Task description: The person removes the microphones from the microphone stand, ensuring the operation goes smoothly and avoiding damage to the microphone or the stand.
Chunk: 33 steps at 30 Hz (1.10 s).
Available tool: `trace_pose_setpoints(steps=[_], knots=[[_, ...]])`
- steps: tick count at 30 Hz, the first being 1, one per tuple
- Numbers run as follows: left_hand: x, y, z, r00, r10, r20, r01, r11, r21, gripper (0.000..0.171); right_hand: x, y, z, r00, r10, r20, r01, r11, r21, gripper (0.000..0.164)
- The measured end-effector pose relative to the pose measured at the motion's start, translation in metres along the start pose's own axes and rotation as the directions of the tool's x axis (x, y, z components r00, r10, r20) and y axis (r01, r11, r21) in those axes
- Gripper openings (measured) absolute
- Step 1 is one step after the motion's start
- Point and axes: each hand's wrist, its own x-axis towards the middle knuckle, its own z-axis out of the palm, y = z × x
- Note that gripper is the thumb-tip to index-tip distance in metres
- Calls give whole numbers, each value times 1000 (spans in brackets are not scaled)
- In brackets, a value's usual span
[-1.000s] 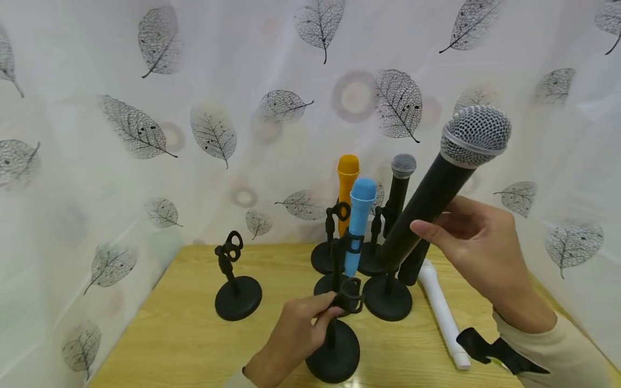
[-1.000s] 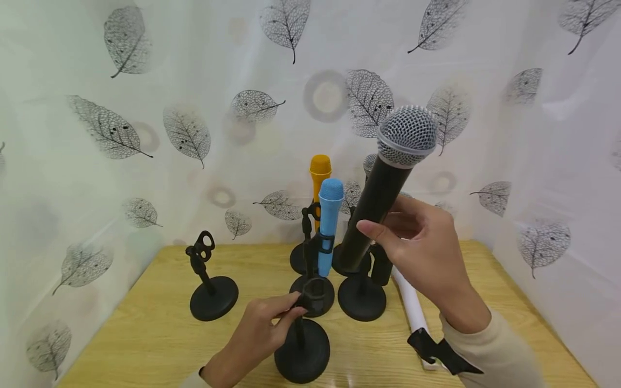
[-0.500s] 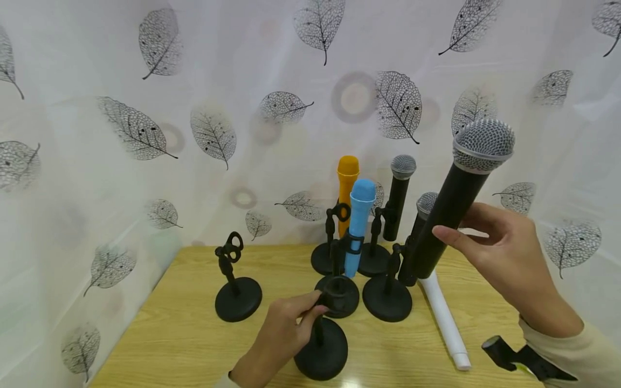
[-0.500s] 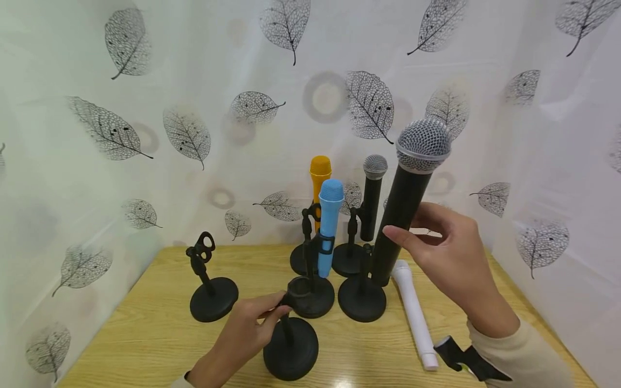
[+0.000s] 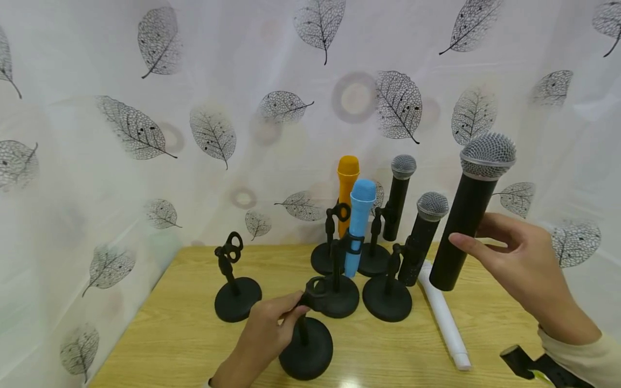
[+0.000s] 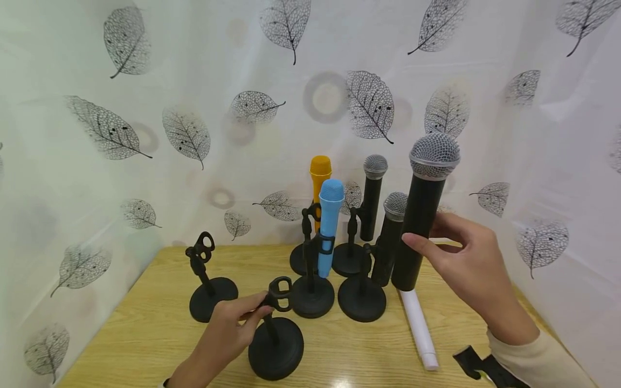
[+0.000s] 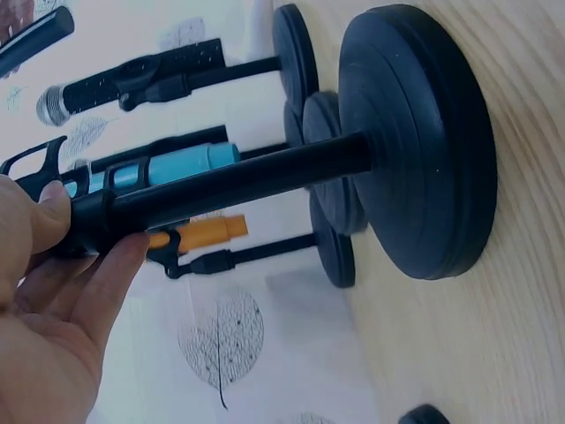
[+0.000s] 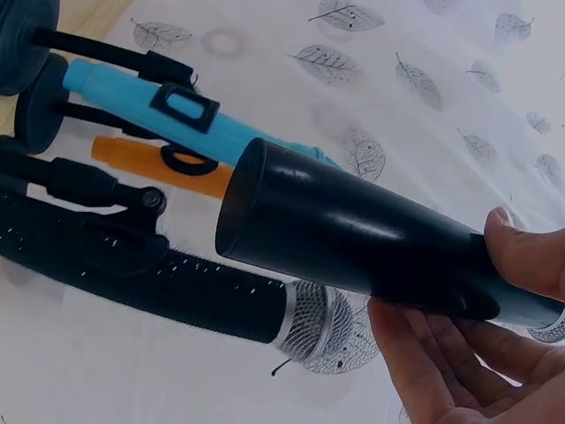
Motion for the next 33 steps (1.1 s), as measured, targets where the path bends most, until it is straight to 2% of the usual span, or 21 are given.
trace_pose_setpoints(steps=[7,16,20,26,33], knots=[[-6,-2,-15,999,-7,-45,8,1000,14,31,-4,15,-5,999,45,3,-45,997,-56,26],[-15,-6,-30,994,-102,-48,104,993,63,31,-7,35,-7,992,123,8,-121,986,-112,28],[-19,-10,-37,992,-106,-65,112,989,93,32,-10,44,-8,988,154,12,-151,978,-146,31],[-27,-13,-46,988,-134,-71,140,986,87,34,-12,61,-9,980,190,58,-178,969,-172,39],[-35,-17,-58,988,-119,-98,131,982,133,34,-15,80,-6,959,251,135,-234,963,-131,50]])
